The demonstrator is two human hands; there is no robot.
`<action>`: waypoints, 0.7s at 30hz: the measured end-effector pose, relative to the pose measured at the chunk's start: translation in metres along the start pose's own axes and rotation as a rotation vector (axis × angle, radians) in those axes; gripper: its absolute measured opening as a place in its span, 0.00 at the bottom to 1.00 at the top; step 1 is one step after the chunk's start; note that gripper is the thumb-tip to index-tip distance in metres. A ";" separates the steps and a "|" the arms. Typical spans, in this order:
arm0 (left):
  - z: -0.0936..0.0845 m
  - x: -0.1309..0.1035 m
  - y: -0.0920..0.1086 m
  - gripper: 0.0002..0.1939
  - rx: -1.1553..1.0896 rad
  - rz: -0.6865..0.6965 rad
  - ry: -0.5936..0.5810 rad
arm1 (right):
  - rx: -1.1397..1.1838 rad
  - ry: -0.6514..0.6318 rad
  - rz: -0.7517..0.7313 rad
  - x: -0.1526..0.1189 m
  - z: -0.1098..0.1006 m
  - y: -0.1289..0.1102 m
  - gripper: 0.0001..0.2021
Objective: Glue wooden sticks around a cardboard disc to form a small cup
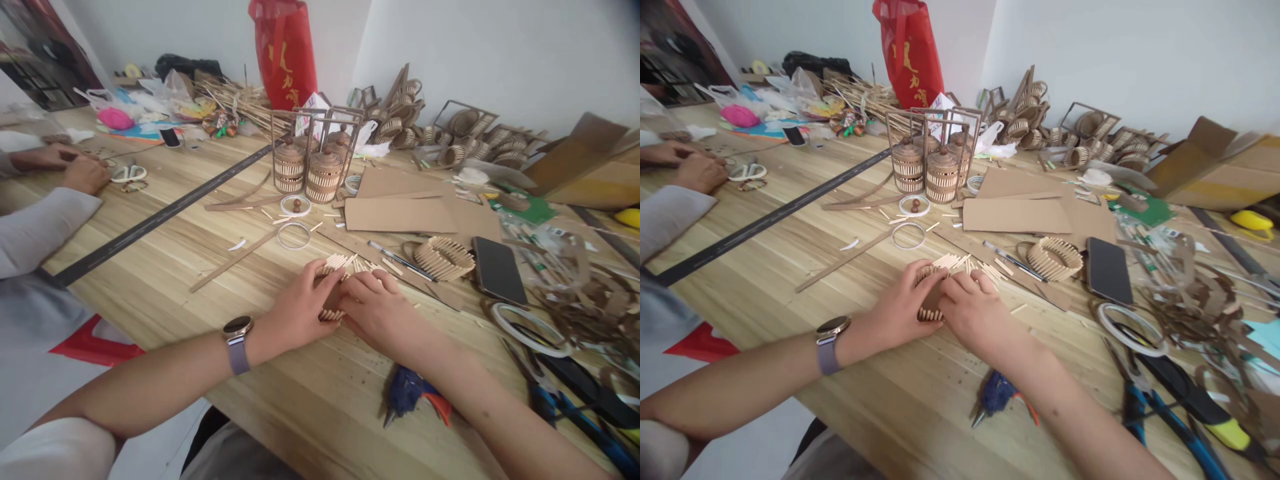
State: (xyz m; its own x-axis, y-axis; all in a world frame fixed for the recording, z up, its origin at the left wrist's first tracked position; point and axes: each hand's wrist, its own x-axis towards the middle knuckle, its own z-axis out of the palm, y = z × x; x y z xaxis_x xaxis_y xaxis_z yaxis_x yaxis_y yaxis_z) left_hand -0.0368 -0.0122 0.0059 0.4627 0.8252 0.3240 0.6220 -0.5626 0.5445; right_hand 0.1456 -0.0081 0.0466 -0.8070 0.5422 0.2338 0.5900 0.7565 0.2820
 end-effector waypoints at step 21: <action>0.004 -0.001 -0.001 0.41 0.037 0.019 0.024 | 0.027 0.039 0.003 -0.006 0.011 0.001 0.02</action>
State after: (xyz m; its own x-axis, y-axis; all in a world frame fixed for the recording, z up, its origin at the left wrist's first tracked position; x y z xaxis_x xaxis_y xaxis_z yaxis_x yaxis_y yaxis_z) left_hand -0.0353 -0.0122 0.0016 0.4596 0.8152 0.3524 0.6365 -0.5790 0.5095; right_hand 0.1502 -0.0065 0.0350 -0.8037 0.5300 0.2706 0.5907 0.7652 0.2560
